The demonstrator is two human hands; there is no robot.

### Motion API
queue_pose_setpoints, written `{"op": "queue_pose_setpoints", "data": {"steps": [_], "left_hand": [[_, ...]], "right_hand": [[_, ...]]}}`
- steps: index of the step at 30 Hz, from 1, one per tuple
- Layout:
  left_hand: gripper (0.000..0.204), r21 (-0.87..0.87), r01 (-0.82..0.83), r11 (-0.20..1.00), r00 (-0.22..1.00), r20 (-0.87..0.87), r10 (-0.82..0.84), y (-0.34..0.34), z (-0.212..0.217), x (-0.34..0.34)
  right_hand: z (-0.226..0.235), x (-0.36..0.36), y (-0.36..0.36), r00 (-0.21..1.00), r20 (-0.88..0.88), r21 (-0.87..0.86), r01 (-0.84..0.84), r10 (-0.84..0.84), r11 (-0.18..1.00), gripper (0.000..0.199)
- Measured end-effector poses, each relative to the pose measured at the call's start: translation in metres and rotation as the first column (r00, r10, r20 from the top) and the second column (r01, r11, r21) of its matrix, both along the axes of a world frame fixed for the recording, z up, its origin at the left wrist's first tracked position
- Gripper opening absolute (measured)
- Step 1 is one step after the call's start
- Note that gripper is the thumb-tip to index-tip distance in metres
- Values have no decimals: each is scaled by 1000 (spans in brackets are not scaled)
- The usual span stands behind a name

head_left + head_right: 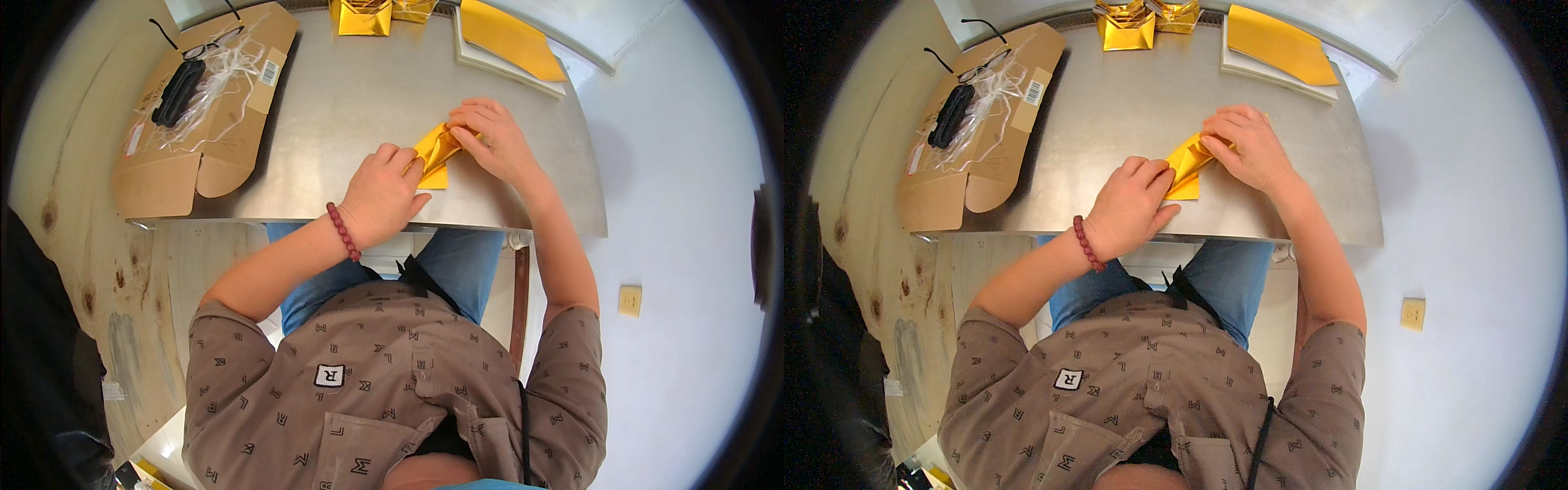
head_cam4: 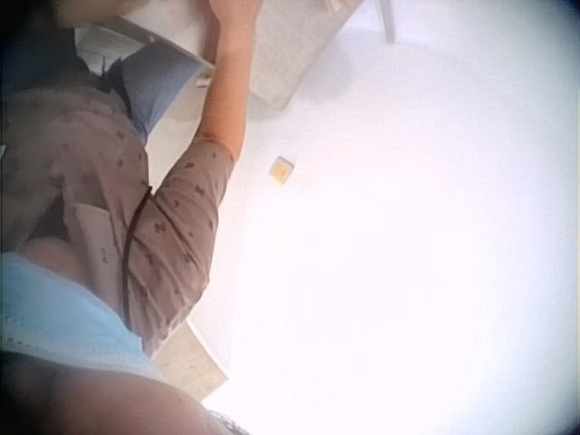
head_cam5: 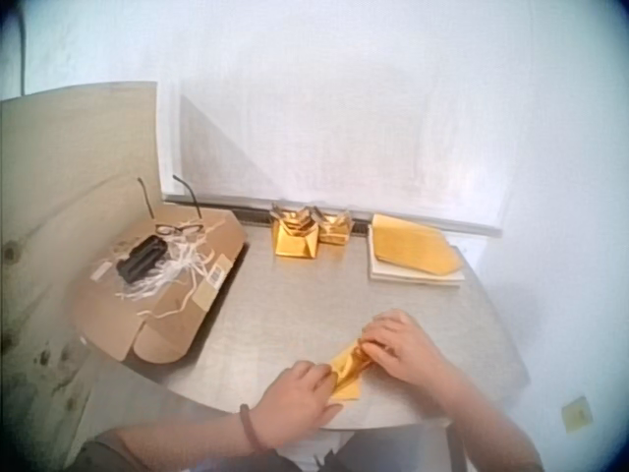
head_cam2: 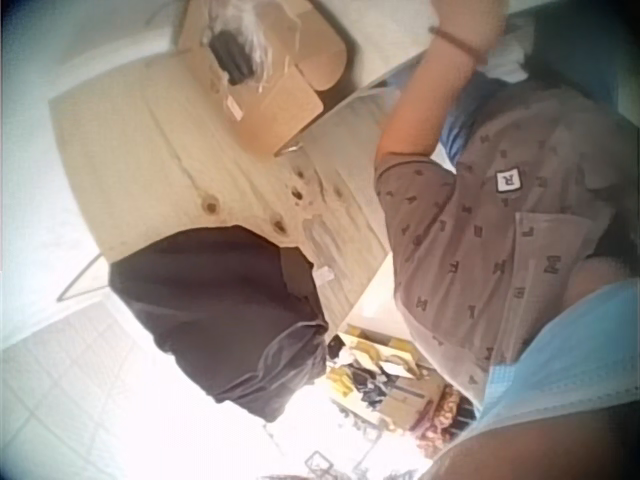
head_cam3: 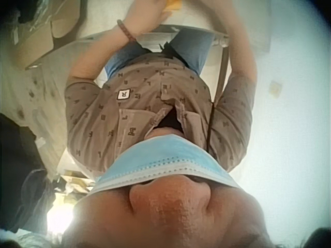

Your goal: The person folds a rectangular sheet of gold-colored paper by hand into a small boat-shaped origami object. They fold the paper in half, then fold the corners inward to form a triangle, tuck the flaps, and shape the final boat. The finished item is placed on the table with other completed pieces.

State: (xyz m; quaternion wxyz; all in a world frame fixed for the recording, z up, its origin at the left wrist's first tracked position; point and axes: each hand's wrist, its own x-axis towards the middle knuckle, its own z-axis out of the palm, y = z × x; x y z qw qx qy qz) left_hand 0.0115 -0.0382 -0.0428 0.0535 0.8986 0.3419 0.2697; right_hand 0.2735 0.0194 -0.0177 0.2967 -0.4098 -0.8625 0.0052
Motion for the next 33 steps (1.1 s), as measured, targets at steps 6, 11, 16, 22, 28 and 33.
{"op": "queue_pose_setpoints", "data": {"steps": [6, 11, 16, 22, 28, 33], "left_hand": [[48, 1, -39, 999, 998, 47, 39, -10, -5, 5], [47, -36, -34, 999, 994, 102, 37, -10, -8, 3], [42, -44, -23, 999, 992, 122, 28, -11, -7, 2], [39, -107, 8, 994, 987, 163, 10, -22, -4, 1], [40, -107, 35, 994, 985, 171, -17, -27, -4, -3], [40, -118, 43, 992, 985, 173, -22, -32, -3, -2]], "right_hand": [[-14, -22, -2, 956, -27, 140, 293, -293, 946, 31], [-16, -26, -15, 924, -5, -143, 377, -381, 915, 26], [-20, -28, -23, 942, -41, -26, 334, -334, 942, 26], [-24, -26, -25, 951, -91, -70, 290, -296, 954, 29], [-29, -25, -22, 959, -128, -102, 239, -251, 966, 31], [-28, -24, -21, 964, -139, -113, 211, -225, 971, 31]]}}
